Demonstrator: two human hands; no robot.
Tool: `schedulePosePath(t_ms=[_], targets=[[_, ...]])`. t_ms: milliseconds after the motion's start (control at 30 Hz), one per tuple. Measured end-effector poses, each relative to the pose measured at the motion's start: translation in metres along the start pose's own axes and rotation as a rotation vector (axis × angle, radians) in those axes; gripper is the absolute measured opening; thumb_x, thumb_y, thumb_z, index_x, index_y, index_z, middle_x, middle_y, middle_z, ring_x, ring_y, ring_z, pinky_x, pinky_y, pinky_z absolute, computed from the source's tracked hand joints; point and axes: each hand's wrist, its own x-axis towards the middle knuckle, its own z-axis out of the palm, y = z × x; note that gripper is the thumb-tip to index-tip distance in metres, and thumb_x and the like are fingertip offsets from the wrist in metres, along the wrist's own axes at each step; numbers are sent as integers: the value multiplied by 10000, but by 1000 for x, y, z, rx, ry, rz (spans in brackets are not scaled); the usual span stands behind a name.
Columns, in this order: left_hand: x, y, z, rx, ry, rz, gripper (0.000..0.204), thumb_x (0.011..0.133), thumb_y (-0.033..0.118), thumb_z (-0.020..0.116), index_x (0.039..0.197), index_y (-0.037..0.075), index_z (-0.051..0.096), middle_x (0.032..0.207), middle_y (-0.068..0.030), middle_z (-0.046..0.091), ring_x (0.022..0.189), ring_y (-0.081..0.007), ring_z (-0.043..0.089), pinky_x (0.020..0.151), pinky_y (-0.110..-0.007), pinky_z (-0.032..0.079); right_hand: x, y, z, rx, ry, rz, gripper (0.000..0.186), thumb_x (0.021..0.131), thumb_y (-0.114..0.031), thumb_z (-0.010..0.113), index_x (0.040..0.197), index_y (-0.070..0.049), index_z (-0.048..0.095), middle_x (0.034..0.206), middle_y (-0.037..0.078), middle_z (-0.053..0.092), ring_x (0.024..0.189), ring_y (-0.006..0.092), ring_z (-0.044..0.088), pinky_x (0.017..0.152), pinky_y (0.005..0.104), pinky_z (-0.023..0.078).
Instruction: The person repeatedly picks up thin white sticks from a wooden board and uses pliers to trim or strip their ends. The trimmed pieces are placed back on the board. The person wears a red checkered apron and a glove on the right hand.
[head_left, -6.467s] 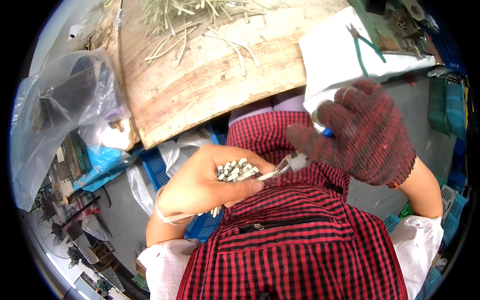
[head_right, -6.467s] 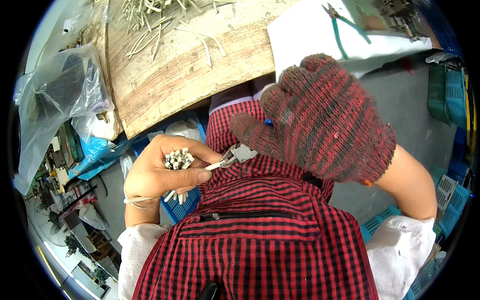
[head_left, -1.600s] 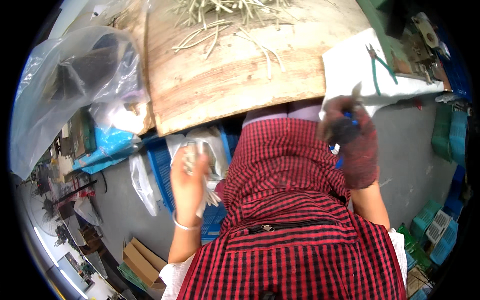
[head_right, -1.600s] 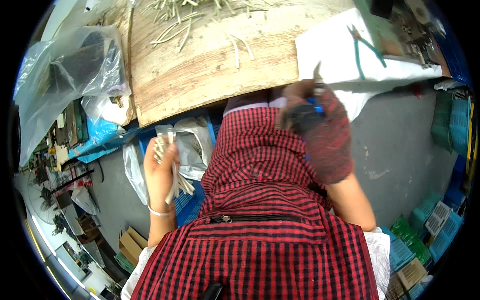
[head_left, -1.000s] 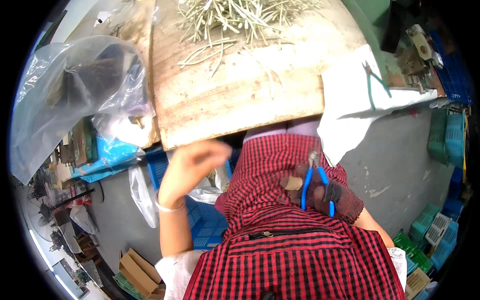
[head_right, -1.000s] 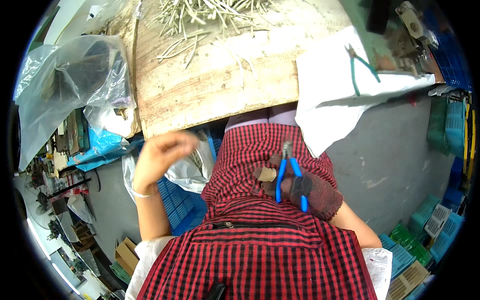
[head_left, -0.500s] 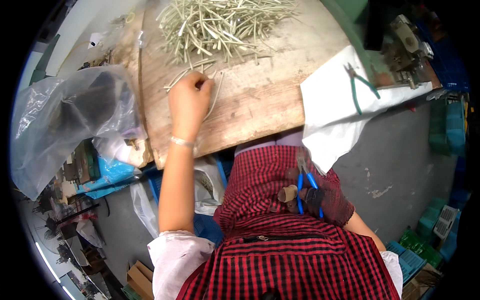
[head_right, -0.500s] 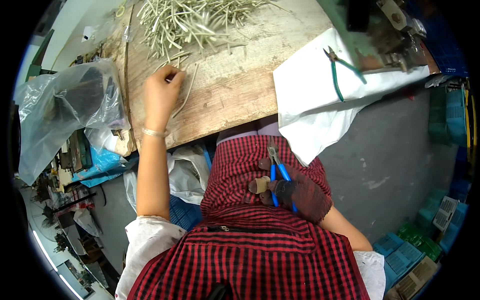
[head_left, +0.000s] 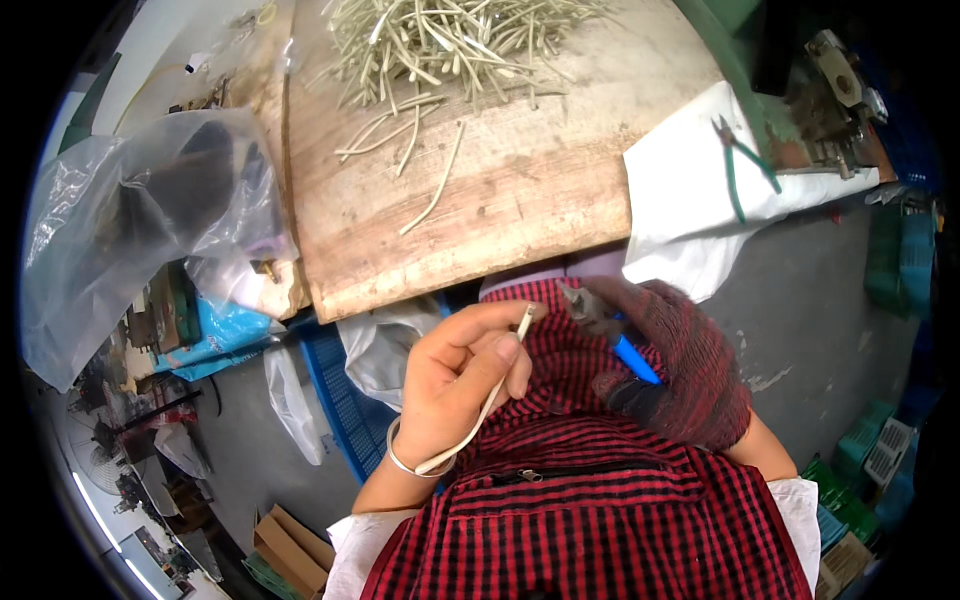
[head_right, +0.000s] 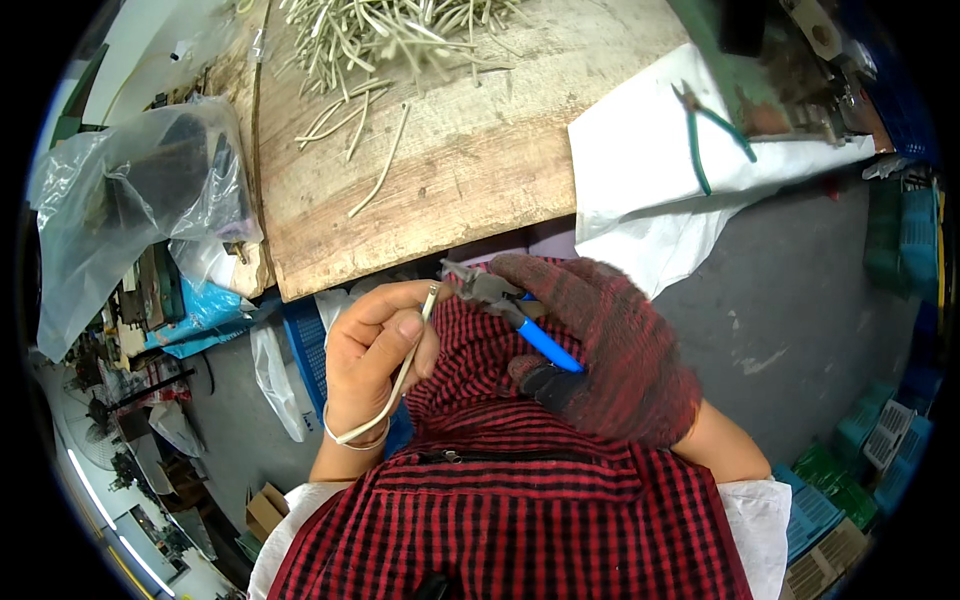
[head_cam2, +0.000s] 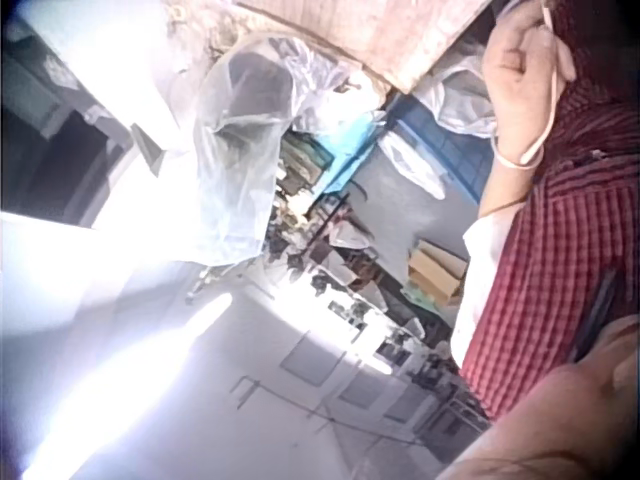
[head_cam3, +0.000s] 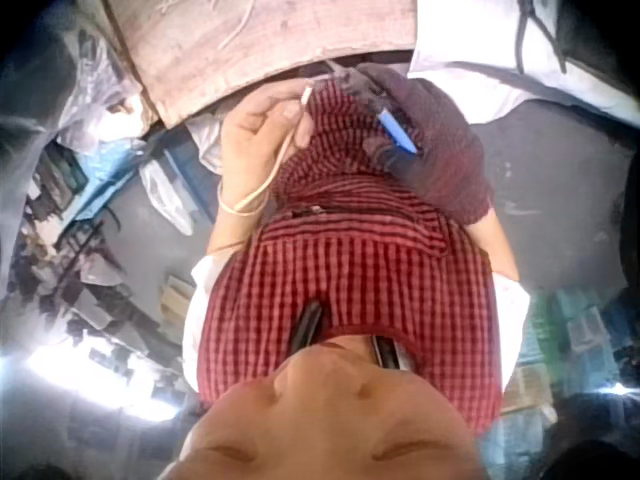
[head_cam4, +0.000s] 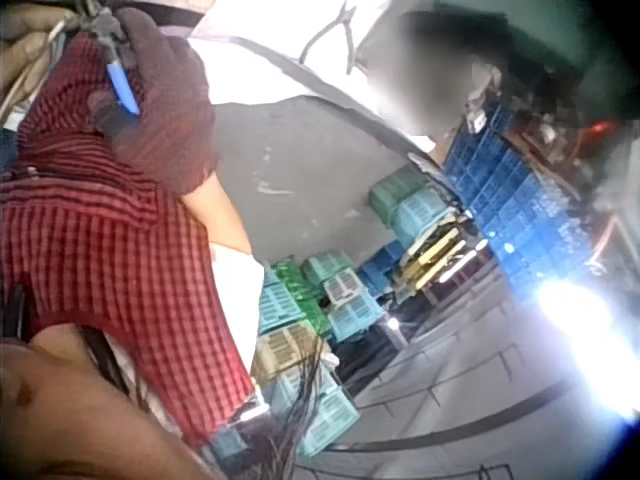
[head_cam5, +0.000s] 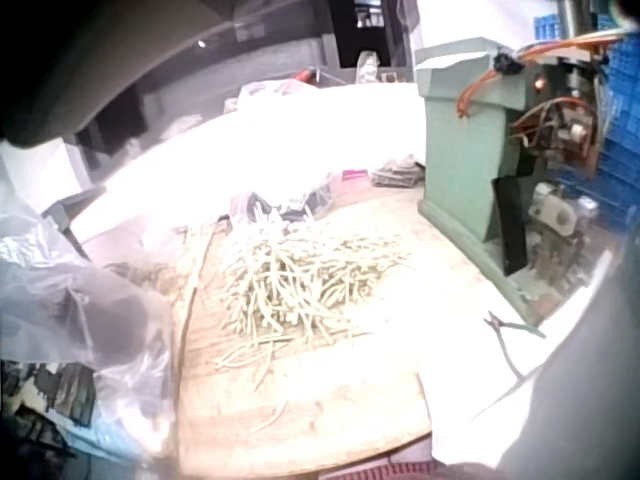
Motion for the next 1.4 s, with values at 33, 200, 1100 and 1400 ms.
schedulePosePath(t_ms=[33, 200, 1100, 1400], targets=[[0, 3, 0, 6, -24, -23, 290, 956, 43, 542, 1233, -41, 558, 674, -25, 567, 581, -64, 481, 532, -188, 367, 1, -4, -4, -105, -6, -16, 649, 696, -128, 744, 1306, -91, 524, 941, 150, 647, 832, 325, 627, 780, 393, 504], [-1, 18, 4, 30, -75, -74, 301, 916, -28, 570, 1216, -43, 563, 680, -26, 586, 610, -68, 549, 533, -186, 392, -3, 0, 0, -299, 39, -67, 648, 654, -141, 764, 1270, -143, 563, 912, 154, 646, 804, 351, 609, 761, 430, 493], [7, 41, 6, 172, -243, -471, 253, 749, -135, 665, 1000, -108, 675, 742, -85, 681, 514, -37, 512, 446, -165, 347, 15, 7, -47, -813, -36, -660, 263, 678, -276, 760, 934, -251, 704, 742, -10, 591, 657, 142, 571, 593, 337, 436], [2, 35, 0, 5, -348, -392, 253, 717, -138, 667, 970, -141, 676, 789, -137, 703, 583, -63, 580, 474, -161, 364, -3, 25, -33, -572, -43, -550, 336, 631, -250, 744, 965, -243, 702, 721, 11, 574, 618, 168, 553, 549, 341, 406]])
